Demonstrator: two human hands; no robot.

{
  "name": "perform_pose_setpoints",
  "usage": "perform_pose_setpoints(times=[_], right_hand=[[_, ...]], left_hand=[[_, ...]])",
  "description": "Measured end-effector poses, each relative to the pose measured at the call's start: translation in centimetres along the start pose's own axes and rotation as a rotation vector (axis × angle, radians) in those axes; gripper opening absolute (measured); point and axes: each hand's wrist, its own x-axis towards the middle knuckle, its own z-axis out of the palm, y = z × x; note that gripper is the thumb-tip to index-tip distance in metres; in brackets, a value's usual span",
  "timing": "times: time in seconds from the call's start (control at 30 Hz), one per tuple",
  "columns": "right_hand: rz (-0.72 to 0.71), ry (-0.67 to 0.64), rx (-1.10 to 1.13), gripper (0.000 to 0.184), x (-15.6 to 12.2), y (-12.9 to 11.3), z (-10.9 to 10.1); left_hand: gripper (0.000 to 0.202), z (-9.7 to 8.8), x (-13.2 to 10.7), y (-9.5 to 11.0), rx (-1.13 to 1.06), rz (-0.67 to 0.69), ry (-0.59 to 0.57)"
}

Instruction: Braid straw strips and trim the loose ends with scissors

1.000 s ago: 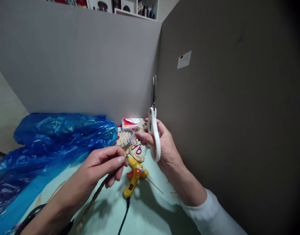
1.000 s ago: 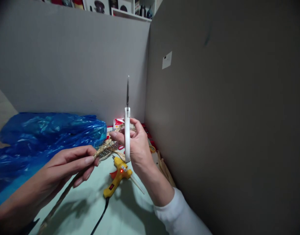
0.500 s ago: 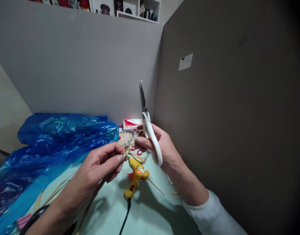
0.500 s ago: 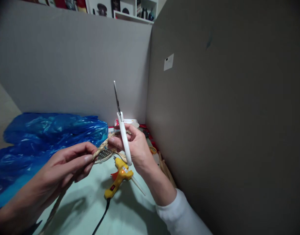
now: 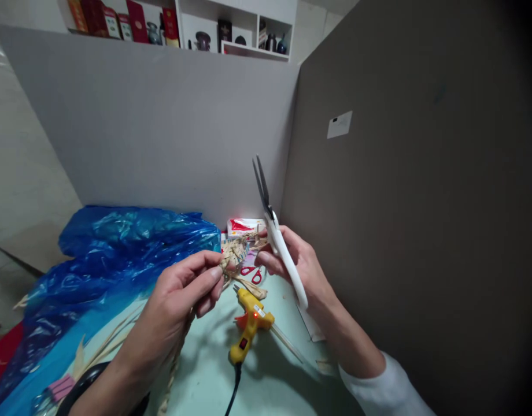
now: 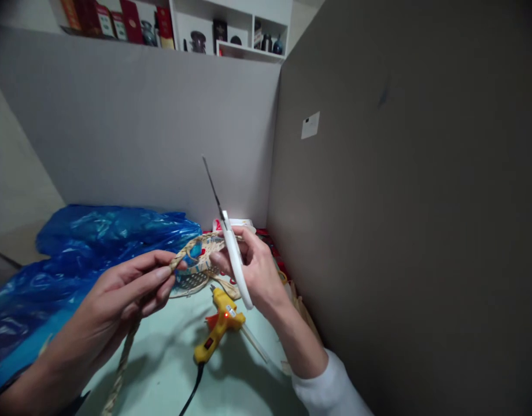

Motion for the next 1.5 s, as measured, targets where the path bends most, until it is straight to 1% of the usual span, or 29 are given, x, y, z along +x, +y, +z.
perform_pose_setpoints(times=[0.1, 0.27, 0.33, 0.43, 0.5, 0.6, 0.8, 0.87, 1.0, 1.13, 1.3, 1.4, 1.5], right_hand=[[-0.082, -0.054, -0.205, 0.037, -0.2, 0.3, -0.5], [-0.269, -0.167, -0.498, 0.046, -0.5, 1.0, -0.2], [-0.384, -0.159, -0.609, 0.049, -0.6, 1.5, 0.0], [-0.565, -0.112, -0.757, 0.053, -0.5, 2.4, 0.1], [-0.624, -0.070, -0.828, 0.057, -0.3, 2.9, 0.0], [-0.633, -0.020, -0.890, 0.057, -0.2, 3.2, -0.1], [-0.628, 0.011, -0.903, 0.064, -0.2, 3.4, -0.3], [-0.626, 0.006, -0.902, 0.064, -0.2, 3.5, -0.3], [-0.639, -0.005, -0.897, 0.066, -0.2, 3.5, -0.3], [-0.653, -0.017, -0.888, 0.070, -0.2, 3.5, -0.4], [-0.648, -0.009, -0.870, 0.065, -0.2, 3.6, -0.4], [-0.633, -0.009, -0.821, 0.058, -0.2, 3.6, -0.3], [-0.631, -0.008, -0.777, 0.055, -0.2, 3.6, -0.2]], left_hand=[[0.023, 0.2, 0.0, 0.4, -0.073, 0.029, 0.103], [0.023, 0.0, 0.1, 1.0, -0.159, 0.069, 0.191], [0.021, -0.2, 0.0, 0.8, -0.176, 0.106, 0.223], [0.021, -0.7, 0.1, 0.2, -0.136, 0.197, 0.253], [0.021, -0.9, 0.2, -0.3, -0.088, 0.238, 0.256], [0.024, -0.9, 0.2, -0.7, -0.037, 0.265, 0.257], [0.027, -0.9, -0.1, -0.8, 0.057, 0.293, 0.243], [0.025, -0.8, -0.2, -0.8, 0.082, 0.304, 0.230], [0.016, -0.5, -0.4, -0.8, 0.147, 0.303, 0.211], [0.026, -0.1, -0.5, -0.8, 0.195, 0.310, 0.251], [0.027, 0.1, -0.4, -0.7, 0.199, 0.339, 0.303], [0.019, 0.1, -0.3, -0.7, 0.194, 0.344, 0.317], [0.014, 0.2, -0.4, -0.6, 0.178, 0.336, 0.333]])
